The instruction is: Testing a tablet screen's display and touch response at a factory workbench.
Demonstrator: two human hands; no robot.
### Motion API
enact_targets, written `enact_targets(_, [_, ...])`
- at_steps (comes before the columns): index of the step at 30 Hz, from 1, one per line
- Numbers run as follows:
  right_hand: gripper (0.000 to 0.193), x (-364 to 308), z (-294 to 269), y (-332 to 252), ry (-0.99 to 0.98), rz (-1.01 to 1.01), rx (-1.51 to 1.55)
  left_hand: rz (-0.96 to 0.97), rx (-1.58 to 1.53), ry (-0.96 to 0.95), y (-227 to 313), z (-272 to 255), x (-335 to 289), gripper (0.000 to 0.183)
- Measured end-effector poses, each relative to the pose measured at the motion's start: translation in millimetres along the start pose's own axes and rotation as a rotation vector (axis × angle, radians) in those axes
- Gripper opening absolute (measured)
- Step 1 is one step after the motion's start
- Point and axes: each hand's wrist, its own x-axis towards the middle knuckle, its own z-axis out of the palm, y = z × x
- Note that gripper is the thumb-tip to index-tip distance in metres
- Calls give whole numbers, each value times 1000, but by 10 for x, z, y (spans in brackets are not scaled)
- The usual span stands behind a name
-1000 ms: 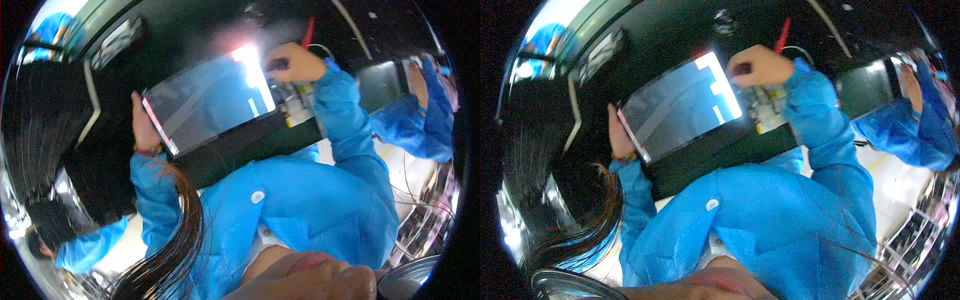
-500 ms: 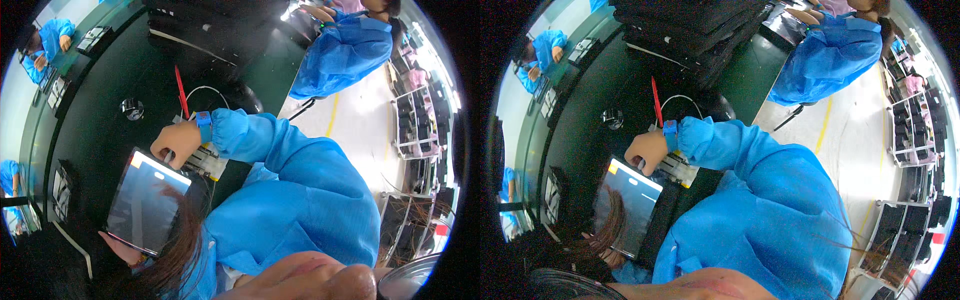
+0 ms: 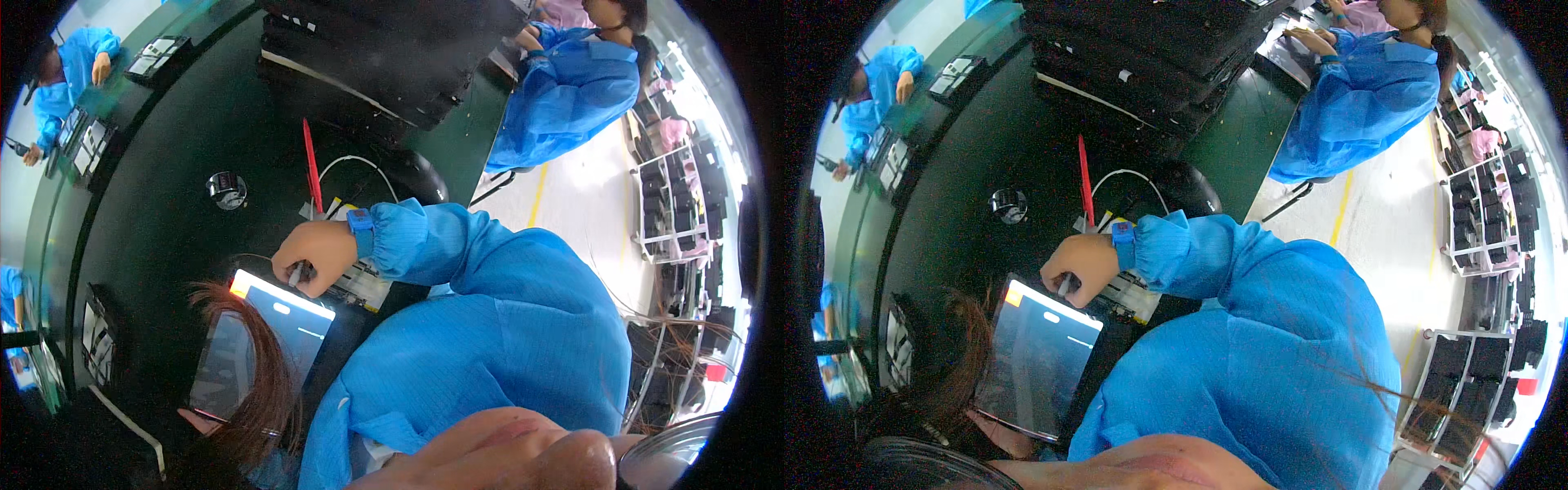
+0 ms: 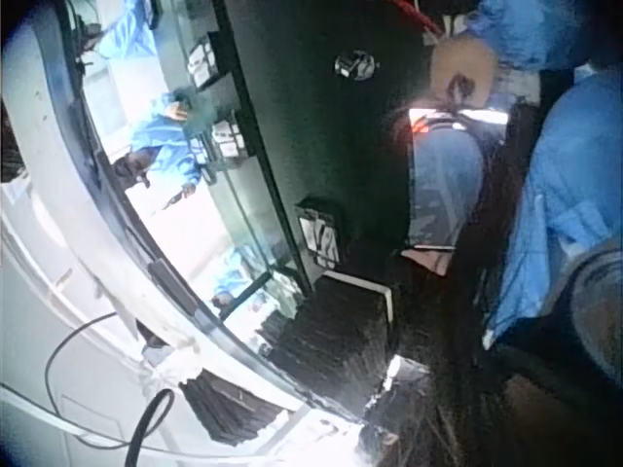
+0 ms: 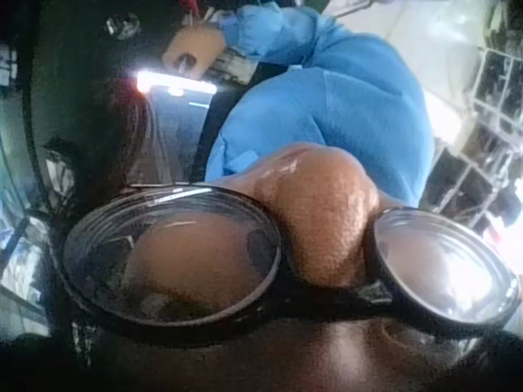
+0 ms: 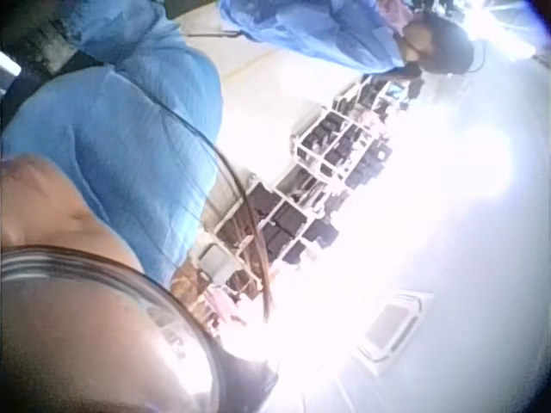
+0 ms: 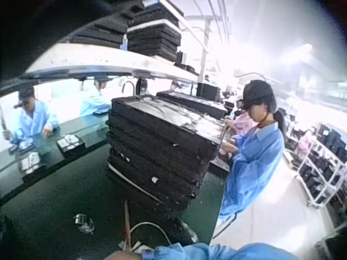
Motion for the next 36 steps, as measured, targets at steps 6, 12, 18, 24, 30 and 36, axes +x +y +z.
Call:
enact_targets(6, [18,-64,20,-28,62,-27,81,-15,-128,-217,-48,-95,45,65])
enact_targets(12, [20,-47,56,57,30,-49,48,-51,-282,-543,-30,-222,40,61])
enact_targets(18, [21,-59,49,-88,62,-71,-46,-139,-320,-780,13,-184,102,59])
enact_targets(24, [23,-26,78,-204,64,-54,-134,-130,-228,-249,139,229,-165,63])
enact_targets(30, [44,27,115,-8,27,-82,-135,-136,-109,5,168,415,-411,66])
enact_targets(36, [33,-69,79,123,72,-5,-32,-149,-75,-3,138,356,-145,66])
